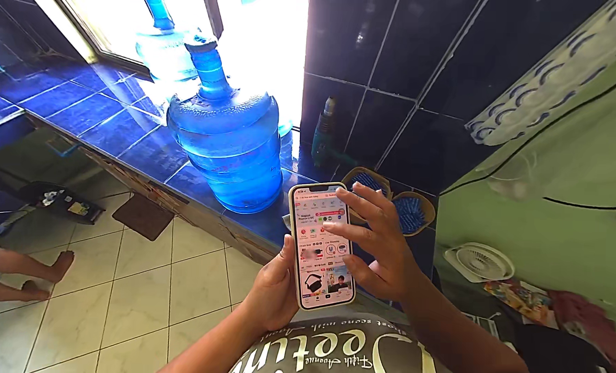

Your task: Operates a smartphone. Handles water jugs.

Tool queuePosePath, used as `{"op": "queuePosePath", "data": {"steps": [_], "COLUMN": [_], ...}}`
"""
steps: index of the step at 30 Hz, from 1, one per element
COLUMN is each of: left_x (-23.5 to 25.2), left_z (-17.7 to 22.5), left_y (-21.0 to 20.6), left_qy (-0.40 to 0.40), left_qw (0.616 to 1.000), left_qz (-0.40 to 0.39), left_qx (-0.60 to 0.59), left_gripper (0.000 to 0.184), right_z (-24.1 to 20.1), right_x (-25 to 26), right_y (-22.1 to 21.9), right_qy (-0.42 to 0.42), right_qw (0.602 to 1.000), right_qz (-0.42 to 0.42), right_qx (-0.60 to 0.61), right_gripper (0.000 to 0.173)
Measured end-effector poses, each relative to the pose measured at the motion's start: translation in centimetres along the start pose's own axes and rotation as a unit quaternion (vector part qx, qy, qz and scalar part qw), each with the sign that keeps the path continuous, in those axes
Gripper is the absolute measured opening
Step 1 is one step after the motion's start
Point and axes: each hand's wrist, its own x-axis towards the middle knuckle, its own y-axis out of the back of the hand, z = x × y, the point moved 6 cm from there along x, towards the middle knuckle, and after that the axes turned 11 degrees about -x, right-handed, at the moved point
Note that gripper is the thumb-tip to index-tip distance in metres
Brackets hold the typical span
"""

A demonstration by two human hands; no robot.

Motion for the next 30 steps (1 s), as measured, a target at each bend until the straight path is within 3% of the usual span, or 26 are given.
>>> {"op": "queuePosePath", "data": {"steps": [12, 30], "left_x": [-4.2, -9.8], "left_z": [2.5, 6.3], "left_y": [-0.1, 1.0], "left_qy": [-0.012, 0.044], "left_qw": [0.999, 0.998], "left_qz": [0.008, 0.003], "left_qx": [0.028, 0.042], "left_gripper": [0.057, 0.057], "right_z": [-5.0, -10.1], "right_x": [4.8, 4.5], "right_y": [-2.8, -6.3], "right_qy": [0.038, -0.028], "right_qw": [0.999, 0.997], "right_qz": [0.004, 0.03], "right_qx": [-0.037, -0.07], "right_gripper": [0.039, 0.036]}}
